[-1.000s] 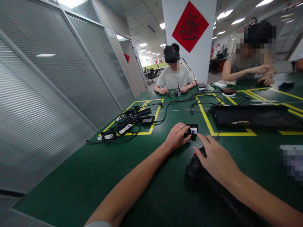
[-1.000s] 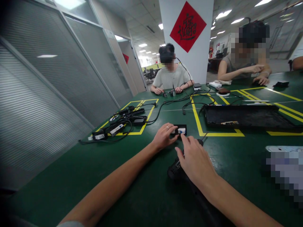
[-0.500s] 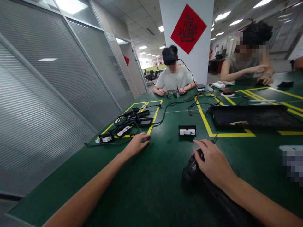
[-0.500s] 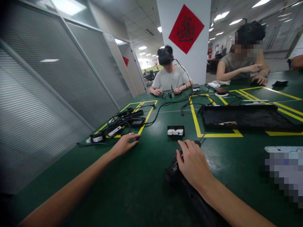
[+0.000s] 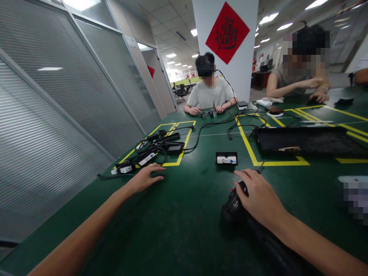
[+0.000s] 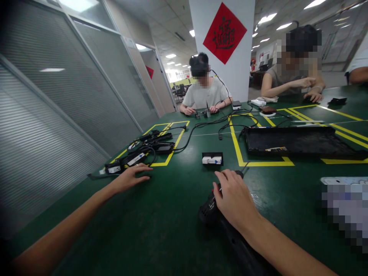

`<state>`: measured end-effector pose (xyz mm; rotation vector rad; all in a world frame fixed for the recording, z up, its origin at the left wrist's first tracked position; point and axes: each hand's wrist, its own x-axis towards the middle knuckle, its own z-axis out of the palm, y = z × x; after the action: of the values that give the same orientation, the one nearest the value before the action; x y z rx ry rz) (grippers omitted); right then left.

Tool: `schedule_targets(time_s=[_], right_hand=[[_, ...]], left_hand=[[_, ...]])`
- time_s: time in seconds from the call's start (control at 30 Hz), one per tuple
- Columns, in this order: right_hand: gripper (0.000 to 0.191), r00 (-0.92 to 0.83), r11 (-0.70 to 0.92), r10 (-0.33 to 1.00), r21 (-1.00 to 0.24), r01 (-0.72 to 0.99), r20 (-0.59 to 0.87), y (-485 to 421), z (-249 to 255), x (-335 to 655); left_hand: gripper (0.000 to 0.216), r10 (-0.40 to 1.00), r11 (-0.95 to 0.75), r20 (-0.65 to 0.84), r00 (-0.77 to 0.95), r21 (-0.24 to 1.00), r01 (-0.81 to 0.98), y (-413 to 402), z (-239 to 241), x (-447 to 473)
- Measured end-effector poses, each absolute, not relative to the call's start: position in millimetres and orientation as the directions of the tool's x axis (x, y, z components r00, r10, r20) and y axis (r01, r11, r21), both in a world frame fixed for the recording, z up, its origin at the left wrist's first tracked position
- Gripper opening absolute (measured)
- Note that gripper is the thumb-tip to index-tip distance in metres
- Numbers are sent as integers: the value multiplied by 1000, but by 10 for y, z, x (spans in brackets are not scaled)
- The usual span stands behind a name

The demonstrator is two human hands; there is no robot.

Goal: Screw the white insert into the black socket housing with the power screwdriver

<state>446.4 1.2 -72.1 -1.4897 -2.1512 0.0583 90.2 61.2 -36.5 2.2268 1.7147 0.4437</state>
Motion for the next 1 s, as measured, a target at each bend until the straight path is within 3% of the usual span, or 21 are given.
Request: schedule_targets(time_s=[0.13, 0.33, 0.43, 0.5, 0.63, 0.8, 0.9, 1.0], right_hand=[[30, -254, 376, 877, -254, 891, 408, 230, -590, 4461], [26, -303, 351, 872, -59, 935, 384, 765, -599, 4340], [11, -305, 334, 880, -17, 942, 364, 931, -720, 4290], [8, -283, 319, 878, -30, 947, 385, 984, -782, 4286], [9, -224, 319, 860, -140, 937, 459, 989, -804, 4314], [18, -59, 284, 837, -340, 897, 544, 948, -744, 4333], [18, 30, 241, 838, -419, 876, 545, 944, -734, 4352], [16, 36, 240, 849, -445, 863, 528, 934, -732, 4367]], left_hand=[[36, 950, -308, 95, 296, 410, 858, 758, -477, 1076], [56, 765, -644, 302, 569, 356, 677, 1069, -714, 1972], [62, 668, -741, 346, 659, 392, 545, 1275, -813, 2426], [55, 652, -750, 384, 653, 454, 481, 1401, -870, 2588], [48, 714, -685, 393, 579, 563, 463, 1545, -945, 2589], [52, 884, -452, 231, 406, 645, 616, 1538, -909, 2414], [64, 939, -326, 135, 316, 646, 691, 1400, -756, 2241], [72, 978, -202, 81, 190, 569, 797, 1102, -531, 1867]])
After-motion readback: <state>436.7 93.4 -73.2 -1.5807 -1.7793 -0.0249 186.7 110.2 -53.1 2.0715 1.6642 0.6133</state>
